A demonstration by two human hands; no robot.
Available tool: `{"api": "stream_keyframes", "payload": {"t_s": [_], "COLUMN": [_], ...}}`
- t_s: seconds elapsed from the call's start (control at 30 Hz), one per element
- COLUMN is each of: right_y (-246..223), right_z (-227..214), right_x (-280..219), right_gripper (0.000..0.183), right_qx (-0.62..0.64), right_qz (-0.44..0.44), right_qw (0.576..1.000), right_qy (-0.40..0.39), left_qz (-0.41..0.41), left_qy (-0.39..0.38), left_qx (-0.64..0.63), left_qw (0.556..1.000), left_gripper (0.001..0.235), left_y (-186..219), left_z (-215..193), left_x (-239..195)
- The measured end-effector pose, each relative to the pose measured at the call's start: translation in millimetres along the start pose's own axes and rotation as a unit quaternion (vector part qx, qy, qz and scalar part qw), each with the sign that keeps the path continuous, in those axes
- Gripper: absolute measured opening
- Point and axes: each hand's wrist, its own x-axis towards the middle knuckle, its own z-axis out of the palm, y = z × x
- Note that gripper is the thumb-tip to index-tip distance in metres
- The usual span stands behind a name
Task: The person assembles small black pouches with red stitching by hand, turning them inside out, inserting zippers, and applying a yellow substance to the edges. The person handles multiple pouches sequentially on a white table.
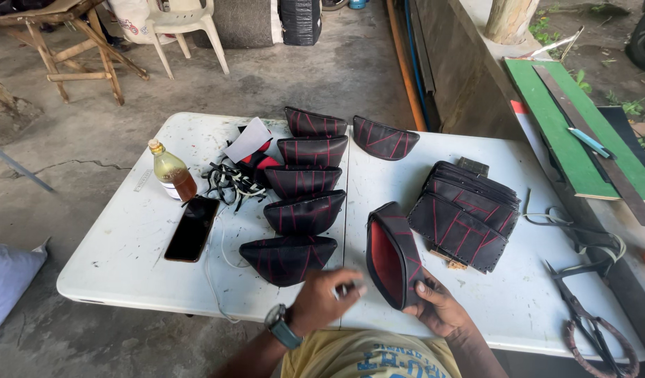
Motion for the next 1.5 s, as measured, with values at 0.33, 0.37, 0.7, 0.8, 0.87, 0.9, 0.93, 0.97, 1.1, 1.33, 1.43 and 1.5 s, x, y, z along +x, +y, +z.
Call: {"api": "stream_keyframes", "payload": {"t_s": [0.33,0.37,0.7,0.8,0.87,0.9,0.93,0.97,1.1,1.33,1.43,1.5], "right_y": [-6,-4,3,4,3,3,2,2,1,1,1,1], "right_z": [2,0,-14,-12,-12,-11,-10,-9,-6,-6,-6,-6], "right_x": [7,7,6,6,4,4,4,4,3,3,3,3], "right_gripper": [0.077,0.076,0.067,0.067,0.067,0.067,0.067,0.067,0.067,0.069,0.069,0.069], "right_qx": [-0.003,0.001,0.022,0.019,0.017,0.016,0.015,0.016,0.016,0.017,0.017,0.017], "right_qz": [-0.02,-0.023,-0.028,-0.026,-0.027,-0.027,-0.027,-0.027,-0.028,-0.028,-0.029,-0.029], "right_qw": [0.999,0.999,0.999,0.999,0.999,0.999,0.999,0.999,0.999,0.999,0.999,0.999], "right_qy": [0.044,0.047,0.023,0.006,0.006,0.008,0.01,0.01,0.013,0.013,0.01,0.01], "left_qz": [-0.075,-0.071,-0.077,-0.103,-0.113,-0.111,-0.109,-0.108,-0.109,-0.107,-0.097,-0.104], "left_qy": [-0.129,-0.127,-0.14,-0.155,-0.165,-0.165,-0.165,-0.163,-0.169,-0.186,-0.184,-0.188], "left_qx": [0.036,0.046,0.111,0.101,0.096,0.098,0.101,0.102,0.11,0.113,0.113,0.114], "left_qw": [0.988,0.988,0.981,0.977,0.975,0.975,0.975,0.975,0.973,0.97,0.972,0.97], "left_gripper": [0.025,0.026,0.029,0.031,0.031,0.032,0.032,0.032,0.032,0.033,0.032,0.032], "left_y": [-42,-44,-41,-38,-36,-35,-35,-34,-35,-41,-42,-42], "left_z": [31,35,47,45,45,45,44,44,45,47,48,48], "left_x": [-36,-38,-37,-35,-34,-33,-33,-33,-33,-33,-32,-32]}}
